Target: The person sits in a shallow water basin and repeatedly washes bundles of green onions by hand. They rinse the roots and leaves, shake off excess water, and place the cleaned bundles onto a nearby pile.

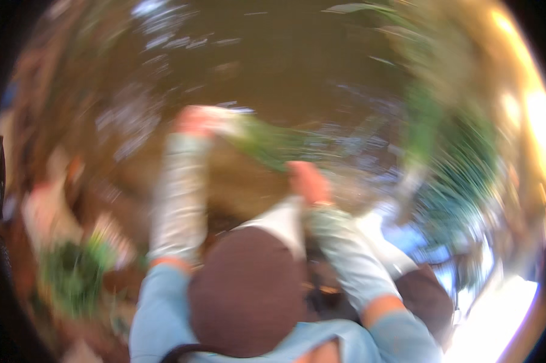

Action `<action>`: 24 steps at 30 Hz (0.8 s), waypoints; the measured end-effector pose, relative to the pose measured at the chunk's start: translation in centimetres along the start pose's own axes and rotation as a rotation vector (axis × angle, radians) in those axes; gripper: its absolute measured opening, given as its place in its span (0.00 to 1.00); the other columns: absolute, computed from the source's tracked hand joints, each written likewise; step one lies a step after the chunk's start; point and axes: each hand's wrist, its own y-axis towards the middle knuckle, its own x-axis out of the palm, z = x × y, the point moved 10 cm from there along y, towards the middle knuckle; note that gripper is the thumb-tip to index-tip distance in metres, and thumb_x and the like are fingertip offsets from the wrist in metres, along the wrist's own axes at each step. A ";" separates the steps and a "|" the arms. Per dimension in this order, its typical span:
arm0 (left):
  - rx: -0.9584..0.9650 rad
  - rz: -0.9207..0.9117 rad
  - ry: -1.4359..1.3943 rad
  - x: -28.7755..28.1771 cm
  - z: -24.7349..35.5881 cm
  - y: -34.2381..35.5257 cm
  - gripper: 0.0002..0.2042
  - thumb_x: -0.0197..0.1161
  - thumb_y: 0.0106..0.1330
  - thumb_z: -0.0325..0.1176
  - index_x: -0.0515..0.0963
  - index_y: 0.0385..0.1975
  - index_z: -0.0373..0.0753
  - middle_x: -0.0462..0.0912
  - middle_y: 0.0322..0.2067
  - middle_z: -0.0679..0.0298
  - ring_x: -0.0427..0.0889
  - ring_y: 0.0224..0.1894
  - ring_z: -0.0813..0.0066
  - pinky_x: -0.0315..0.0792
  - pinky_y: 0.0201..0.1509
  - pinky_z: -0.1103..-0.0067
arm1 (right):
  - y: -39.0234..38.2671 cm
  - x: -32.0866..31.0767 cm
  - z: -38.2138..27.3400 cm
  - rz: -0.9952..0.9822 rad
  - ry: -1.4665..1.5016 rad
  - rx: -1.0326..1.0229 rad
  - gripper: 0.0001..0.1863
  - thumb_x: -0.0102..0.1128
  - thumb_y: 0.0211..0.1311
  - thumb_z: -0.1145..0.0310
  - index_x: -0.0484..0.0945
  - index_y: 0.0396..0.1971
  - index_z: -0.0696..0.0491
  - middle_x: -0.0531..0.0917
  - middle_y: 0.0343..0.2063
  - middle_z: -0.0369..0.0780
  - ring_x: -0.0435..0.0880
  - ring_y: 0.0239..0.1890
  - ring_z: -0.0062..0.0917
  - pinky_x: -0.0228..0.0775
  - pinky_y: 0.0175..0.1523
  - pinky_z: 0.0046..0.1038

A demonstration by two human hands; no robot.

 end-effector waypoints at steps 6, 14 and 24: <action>-0.092 0.950 -0.260 -28.1 -4.4 -2.5 0.17 0.53 0.63 0.36 0.72 0.51 0.41 0.79 0.43 0.51 0.79 0.45 0.57 0.73 0.50 0.68 | -0.8 -0.8 2.5 0.010 0.068 0.124 0.09 0.53 0.57 0.69 0.74 0.39 0.48 0.80 0.37 0.39 0.80 0.41 0.37 0.72 0.45 0.35; 0.182 1.251 -0.167 -23.8 16.9 -12.1 0.23 0.55 0.62 0.33 0.66 0.59 0.38 0.78 0.43 0.47 0.79 0.45 0.54 0.73 0.51 0.68 | 0.0 -3.0 3.7 0.105 0.150 0.085 0.12 0.53 0.56 0.71 0.75 0.41 0.50 0.81 0.37 0.40 0.81 0.41 0.33 0.73 0.47 0.32; -0.228 0.445 -0.626 8.5 15.4 -9.8 0.47 0.74 0.48 0.40 0.51 0.66 0.33 0.66 0.56 0.44 0.70 0.56 0.52 0.64 0.61 0.67 | 0.9 -7.8 8.7 0.108 0.189 0.086 0.15 0.52 0.56 0.74 0.77 0.45 0.53 0.82 0.39 0.40 0.81 0.44 0.26 0.71 0.52 0.27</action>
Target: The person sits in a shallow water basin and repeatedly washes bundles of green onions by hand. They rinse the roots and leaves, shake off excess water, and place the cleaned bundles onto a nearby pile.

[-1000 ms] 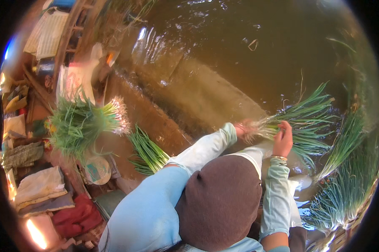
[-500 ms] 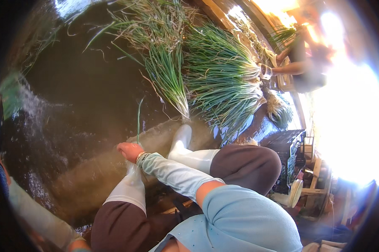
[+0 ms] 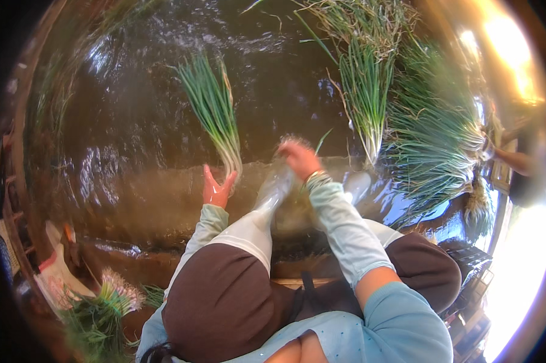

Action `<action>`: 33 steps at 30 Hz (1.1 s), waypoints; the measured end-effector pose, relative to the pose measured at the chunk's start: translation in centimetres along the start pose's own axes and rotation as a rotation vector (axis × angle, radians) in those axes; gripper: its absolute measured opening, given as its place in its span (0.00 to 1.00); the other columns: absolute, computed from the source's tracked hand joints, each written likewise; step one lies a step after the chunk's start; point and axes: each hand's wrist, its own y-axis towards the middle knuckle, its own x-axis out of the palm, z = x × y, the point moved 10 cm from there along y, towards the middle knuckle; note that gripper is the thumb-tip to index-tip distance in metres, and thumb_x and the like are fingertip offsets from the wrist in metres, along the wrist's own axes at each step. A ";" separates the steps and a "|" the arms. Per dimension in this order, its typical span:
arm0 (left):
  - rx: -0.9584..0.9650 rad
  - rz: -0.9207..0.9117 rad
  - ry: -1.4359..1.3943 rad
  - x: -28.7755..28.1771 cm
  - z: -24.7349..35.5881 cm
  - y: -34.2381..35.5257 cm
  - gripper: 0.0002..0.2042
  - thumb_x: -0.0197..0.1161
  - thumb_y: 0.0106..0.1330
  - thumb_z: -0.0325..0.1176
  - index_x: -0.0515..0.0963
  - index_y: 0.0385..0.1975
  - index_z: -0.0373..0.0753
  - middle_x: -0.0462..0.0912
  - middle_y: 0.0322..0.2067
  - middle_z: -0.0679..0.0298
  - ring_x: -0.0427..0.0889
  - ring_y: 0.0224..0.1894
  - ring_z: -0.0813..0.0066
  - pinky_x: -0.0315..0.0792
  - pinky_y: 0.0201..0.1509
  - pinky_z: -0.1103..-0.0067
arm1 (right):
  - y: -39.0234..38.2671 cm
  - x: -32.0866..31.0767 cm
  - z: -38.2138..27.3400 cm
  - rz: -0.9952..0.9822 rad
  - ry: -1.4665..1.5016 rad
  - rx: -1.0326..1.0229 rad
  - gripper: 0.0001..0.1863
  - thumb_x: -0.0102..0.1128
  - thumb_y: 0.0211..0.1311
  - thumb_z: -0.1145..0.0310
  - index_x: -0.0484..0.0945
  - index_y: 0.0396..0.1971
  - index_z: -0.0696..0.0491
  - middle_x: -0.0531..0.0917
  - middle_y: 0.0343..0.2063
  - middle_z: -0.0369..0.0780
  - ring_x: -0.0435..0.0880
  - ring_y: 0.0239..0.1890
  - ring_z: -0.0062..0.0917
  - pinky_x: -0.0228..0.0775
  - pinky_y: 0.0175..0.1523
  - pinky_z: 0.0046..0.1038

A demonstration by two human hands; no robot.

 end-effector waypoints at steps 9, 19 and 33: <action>-0.163 -0.808 -0.723 6.9 1.0 -1.2 0.32 0.69 0.55 0.36 0.63 0.57 0.32 0.74 0.50 0.58 0.73 0.52 0.70 0.67 0.56 0.75 | 5.1 0.6 -1.9 0.056 0.243 0.183 0.11 0.52 0.64 0.68 0.76 0.42 0.55 0.83 0.31 0.39 0.81 0.25 0.18 0.74 0.30 0.21; -0.376 -0.693 -0.966 7.0 -3.3 -5.2 0.16 0.57 0.62 0.31 0.71 0.50 0.35 0.79 0.41 0.61 0.79 0.39 0.72 0.74 0.43 0.75 | 0.6 10.9 1.7 -0.231 0.647 0.542 0.12 0.62 0.58 0.64 0.75 0.31 0.58 0.79 0.22 0.36 0.78 0.23 0.18 0.73 0.29 0.22; -0.473 -0.705 -1.238 6.1 -2.0 -5.6 0.14 0.58 0.64 0.32 0.68 0.49 0.37 0.77 0.38 0.64 0.79 0.36 0.75 0.68 0.27 0.84 | -0.8 0.7 -5.4 0.519 -0.039 0.033 0.13 0.61 0.57 0.65 0.75 0.40 0.54 0.78 0.26 0.38 0.78 0.26 0.19 0.70 0.32 0.21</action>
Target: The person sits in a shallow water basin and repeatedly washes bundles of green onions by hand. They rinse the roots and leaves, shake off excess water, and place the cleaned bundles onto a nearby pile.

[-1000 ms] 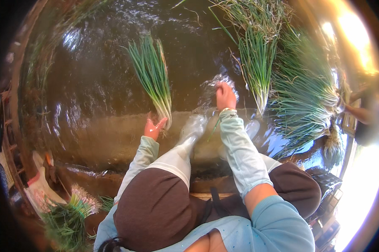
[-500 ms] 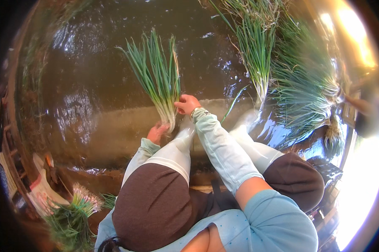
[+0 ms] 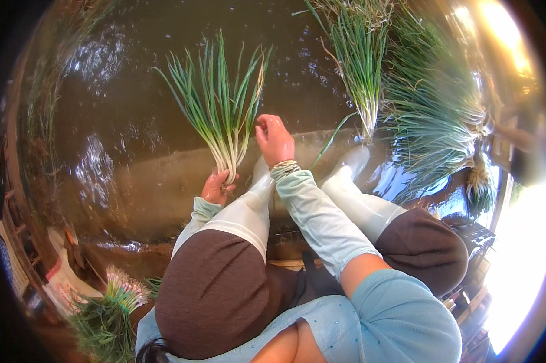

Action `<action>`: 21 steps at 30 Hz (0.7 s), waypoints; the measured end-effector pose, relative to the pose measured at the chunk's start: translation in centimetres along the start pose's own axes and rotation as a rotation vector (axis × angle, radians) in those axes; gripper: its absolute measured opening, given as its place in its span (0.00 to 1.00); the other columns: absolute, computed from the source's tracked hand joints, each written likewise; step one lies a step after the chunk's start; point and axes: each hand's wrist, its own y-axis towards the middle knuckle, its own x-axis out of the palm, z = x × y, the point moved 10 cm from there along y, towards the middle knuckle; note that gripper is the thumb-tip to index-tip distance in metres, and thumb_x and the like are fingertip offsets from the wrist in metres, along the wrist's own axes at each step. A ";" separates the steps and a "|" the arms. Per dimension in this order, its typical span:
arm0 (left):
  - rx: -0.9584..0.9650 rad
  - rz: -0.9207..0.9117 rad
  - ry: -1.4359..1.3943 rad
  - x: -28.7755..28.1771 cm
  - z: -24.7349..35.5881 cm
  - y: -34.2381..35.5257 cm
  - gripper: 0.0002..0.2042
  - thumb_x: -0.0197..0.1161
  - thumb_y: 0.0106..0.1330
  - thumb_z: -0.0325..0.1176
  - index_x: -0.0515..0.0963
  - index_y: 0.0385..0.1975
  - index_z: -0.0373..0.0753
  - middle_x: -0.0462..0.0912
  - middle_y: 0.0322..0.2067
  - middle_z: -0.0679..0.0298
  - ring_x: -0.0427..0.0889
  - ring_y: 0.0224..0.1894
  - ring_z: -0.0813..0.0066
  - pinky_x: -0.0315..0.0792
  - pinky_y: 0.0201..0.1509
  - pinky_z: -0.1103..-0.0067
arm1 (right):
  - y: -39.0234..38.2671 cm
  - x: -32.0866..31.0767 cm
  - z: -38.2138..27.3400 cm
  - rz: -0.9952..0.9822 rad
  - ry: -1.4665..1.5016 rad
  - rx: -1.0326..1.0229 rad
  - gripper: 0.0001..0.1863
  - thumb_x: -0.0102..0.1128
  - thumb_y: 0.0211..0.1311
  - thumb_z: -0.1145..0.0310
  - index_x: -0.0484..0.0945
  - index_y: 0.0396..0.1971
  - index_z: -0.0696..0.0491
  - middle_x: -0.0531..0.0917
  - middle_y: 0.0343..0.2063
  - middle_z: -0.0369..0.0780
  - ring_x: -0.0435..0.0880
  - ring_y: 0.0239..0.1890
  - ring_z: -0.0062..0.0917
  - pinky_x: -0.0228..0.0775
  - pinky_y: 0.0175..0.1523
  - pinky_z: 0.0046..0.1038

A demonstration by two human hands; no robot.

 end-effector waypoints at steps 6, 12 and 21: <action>-0.029 -0.001 0.020 0.3 -0.1 0.1 0.15 0.58 0.64 0.33 0.69 0.49 0.38 0.77 0.38 0.65 0.78 0.37 0.76 0.67 0.28 0.84 | 0.5 6.8 -0.2 -0.428 -0.215 0.045 0.13 0.57 0.56 0.64 0.74 0.41 0.52 0.82 0.27 0.41 0.81 0.33 0.40 0.72 0.40 0.38; 0.057 0.031 0.033 -0.4 1.0 -0.4 0.15 0.56 0.65 0.34 0.70 0.49 0.36 0.77 0.39 0.64 0.77 0.37 0.77 0.67 0.30 0.83 | -1.1 8.0 -1.8 -0.610 -0.243 -0.206 0.09 0.56 0.56 0.63 0.74 0.33 0.50 0.80 0.26 0.42 0.80 0.31 0.41 0.72 0.39 0.38; 0.104 0.036 -0.103 0.6 2.3 0.2 0.16 0.56 0.66 0.34 0.70 0.50 0.32 0.79 0.44 0.58 0.77 0.39 0.76 0.71 0.37 0.82 | 2.0 3.7 2.1 -0.507 -0.857 -0.038 0.11 0.48 0.58 0.64 0.78 0.21 0.49 0.81 0.23 0.44 0.82 0.28 0.39 0.73 0.32 0.38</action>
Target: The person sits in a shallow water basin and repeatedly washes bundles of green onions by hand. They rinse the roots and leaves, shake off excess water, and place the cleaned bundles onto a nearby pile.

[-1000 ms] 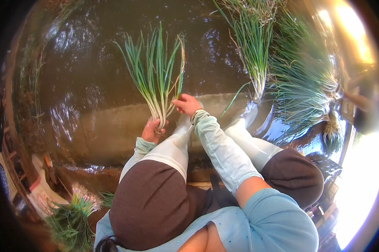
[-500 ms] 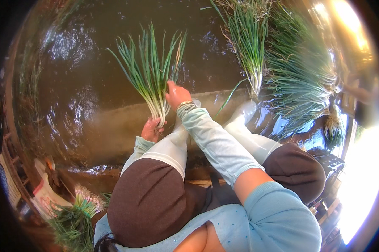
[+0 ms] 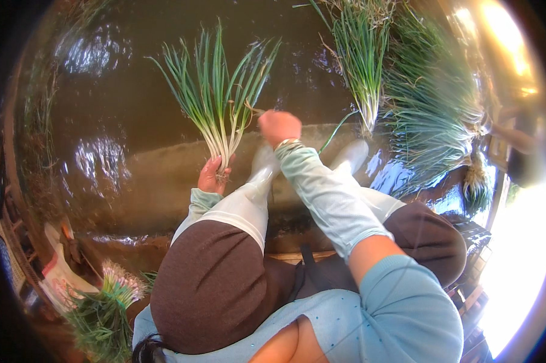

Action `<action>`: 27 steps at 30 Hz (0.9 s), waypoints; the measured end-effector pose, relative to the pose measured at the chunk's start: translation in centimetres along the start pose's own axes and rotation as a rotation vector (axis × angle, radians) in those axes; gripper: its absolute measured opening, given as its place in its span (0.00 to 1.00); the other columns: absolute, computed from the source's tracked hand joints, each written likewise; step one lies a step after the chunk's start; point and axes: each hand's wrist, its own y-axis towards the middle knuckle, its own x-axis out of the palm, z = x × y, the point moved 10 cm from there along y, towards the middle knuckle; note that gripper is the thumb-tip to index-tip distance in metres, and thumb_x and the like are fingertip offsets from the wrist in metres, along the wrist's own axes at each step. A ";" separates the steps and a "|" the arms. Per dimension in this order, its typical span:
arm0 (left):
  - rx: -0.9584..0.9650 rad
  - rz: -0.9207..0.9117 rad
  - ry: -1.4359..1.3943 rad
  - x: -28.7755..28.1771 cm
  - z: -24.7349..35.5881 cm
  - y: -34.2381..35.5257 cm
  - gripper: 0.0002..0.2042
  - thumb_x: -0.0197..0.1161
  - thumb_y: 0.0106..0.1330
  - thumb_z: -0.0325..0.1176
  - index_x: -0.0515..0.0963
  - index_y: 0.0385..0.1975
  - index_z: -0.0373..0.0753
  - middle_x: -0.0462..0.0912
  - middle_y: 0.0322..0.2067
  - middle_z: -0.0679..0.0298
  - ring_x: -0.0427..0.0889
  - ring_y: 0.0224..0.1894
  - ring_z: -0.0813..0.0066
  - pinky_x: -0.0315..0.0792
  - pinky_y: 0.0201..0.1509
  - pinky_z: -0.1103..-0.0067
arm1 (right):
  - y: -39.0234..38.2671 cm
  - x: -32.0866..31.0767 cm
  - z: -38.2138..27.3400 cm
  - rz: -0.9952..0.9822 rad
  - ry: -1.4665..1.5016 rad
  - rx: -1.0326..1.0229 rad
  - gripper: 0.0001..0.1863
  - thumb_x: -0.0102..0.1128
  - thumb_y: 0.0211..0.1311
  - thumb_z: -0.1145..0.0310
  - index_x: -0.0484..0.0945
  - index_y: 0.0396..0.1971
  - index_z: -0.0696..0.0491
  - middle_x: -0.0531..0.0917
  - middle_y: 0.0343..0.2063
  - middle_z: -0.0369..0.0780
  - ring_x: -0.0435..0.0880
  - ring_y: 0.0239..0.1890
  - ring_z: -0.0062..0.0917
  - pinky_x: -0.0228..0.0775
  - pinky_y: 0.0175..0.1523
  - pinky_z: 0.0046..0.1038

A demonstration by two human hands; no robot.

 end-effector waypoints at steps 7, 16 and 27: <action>-0.012 -0.009 0.080 -0.5 -1.0 0.2 0.17 0.57 0.65 0.33 0.70 0.51 0.32 0.79 0.45 0.58 0.78 0.40 0.76 0.72 0.38 0.84 | 0.2 -5.7 -2.1 0.418 0.669 -0.232 0.12 0.56 0.57 0.67 0.77 0.42 0.48 0.78 0.37 0.40 0.79 0.40 0.35 0.73 0.44 0.33; 0.003 0.003 0.123 -1.4 -1.6 0.2 0.17 0.59 0.64 0.34 0.72 0.50 0.33 0.80 0.42 0.60 0.78 0.41 0.76 0.73 0.39 0.82 | -0.4 -2.0 -8.4 0.281 0.306 -0.418 0.08 0.58 0.53 0.71 0.72 0.34 0.50 0.76 0.35 0.40 0.77 0.41 0.34 0.72 0.38 0.33; -0.031 0.051 0.134 -1.7 -1.3 -0.2 0.14 0.59 0.64 0.34 0.75 0.46 0.33 0.81 0.38 0.62 0.80 0.38 0.76 0.73 0.38 0.82 | 4.2 -7.1 4.9 0.592 1.656 0.082 0.05 0.48 0.65 0.76 0.73 0.37 0.57 0.80 0.27 0.40 0.78 0.25 0.17 0.73 0.30 0.18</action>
